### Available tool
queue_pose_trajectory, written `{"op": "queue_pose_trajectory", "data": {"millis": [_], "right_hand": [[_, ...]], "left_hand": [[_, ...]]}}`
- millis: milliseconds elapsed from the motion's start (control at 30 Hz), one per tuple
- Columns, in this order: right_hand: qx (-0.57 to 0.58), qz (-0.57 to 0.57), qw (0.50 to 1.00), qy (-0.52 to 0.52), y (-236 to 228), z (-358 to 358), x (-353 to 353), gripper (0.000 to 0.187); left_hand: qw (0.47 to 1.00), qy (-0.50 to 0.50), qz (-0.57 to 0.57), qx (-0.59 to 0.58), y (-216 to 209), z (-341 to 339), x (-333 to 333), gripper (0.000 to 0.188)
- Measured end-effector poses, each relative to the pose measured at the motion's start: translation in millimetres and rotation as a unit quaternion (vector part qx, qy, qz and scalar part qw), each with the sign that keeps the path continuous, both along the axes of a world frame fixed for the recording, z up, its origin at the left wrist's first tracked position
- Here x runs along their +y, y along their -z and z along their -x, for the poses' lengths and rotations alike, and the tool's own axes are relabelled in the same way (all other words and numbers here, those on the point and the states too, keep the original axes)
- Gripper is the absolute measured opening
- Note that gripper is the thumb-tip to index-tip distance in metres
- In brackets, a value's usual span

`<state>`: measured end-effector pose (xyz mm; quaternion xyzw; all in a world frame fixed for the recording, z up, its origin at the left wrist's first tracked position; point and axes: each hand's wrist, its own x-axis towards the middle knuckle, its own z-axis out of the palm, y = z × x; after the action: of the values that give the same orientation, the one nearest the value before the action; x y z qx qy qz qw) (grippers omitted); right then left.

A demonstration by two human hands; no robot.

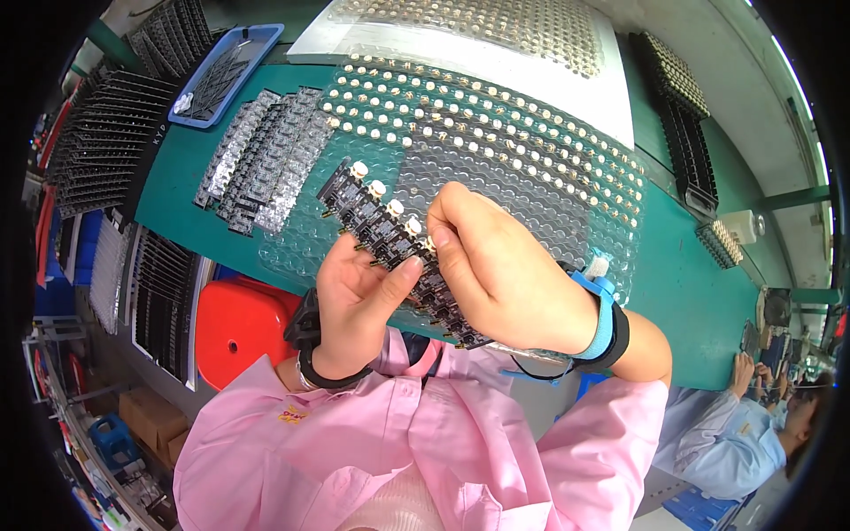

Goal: The person picks up a circuit board and repeatedly presses small white components onto it by hand. After filling the board, they place it into a black rack.

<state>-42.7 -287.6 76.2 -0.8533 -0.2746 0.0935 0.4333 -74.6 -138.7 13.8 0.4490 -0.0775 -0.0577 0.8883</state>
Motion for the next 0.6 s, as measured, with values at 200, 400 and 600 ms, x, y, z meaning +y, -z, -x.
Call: {"op": "queue_pose_trajectory", "data": {"millis": [200,400,600], "right_hand": [[-0.055,0.000,0.998,-0.012,-2,-5,-3,0.009],[-0.067,0.025,0.997,-0.032,-5,-8,-3,0.010],[-0.078,0.049,0.993,-0.069,-7,-19,-3,0.010]], "left_hand": [[1.000,-0.011,0.000,0.011,0,0,1,0.026],[1.000,-0.008,-0.008,0.000,2,-1,1,0.025],[1.000,-0.013,-0.002,0.008,3,-2,2,0.025]]}}
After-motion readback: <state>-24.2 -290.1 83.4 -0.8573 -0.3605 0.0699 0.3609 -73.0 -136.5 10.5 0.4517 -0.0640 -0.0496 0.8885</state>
